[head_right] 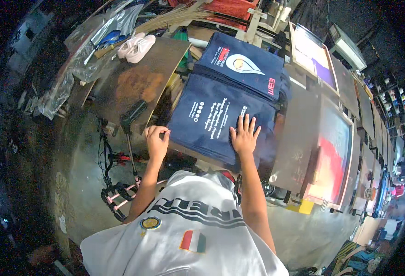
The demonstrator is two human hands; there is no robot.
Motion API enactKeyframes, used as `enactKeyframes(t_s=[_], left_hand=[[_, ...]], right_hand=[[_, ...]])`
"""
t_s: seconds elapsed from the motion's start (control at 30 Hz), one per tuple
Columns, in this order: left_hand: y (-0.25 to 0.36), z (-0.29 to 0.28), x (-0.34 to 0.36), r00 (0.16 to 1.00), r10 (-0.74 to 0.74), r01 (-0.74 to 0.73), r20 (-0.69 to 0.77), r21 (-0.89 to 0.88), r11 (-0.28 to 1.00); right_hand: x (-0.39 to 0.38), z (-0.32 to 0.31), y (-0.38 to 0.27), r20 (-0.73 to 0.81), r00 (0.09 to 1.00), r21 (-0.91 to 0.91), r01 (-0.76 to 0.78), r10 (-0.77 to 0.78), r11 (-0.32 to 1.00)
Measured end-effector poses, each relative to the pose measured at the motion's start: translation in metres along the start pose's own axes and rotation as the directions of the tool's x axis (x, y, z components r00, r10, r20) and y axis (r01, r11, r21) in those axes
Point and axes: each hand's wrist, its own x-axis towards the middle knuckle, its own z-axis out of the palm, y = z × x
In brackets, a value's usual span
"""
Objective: Screen printing a white logo onto blue tote bags at a printing station.
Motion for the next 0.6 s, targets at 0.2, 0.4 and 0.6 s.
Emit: enactKeyframes(t_s=[0.2,0.4,0.6], left_hand=[[-0.009,0.019,-0.001,0.983,-0.162,0.157,0.087,0.065,0.985],[0.054,0.018,0.019,0.974,-0.148,0.122,0.169,0.158,0.98],[0.139,0.075,0.061,0.923,0.222,-0.191,0.314,-0.127,0.973]], right_hand=[[0.001,0.0,-0.005,0.009,1.0,0.002,0.002,-0.002,1.0],[0.015,-0.027,0.014,0.171,0.985,0.273,-0.084,0.038,0.958],[0.012,-0.089,0.002,-0.156,0.987,0.359,0.028,0.03,0.933]])
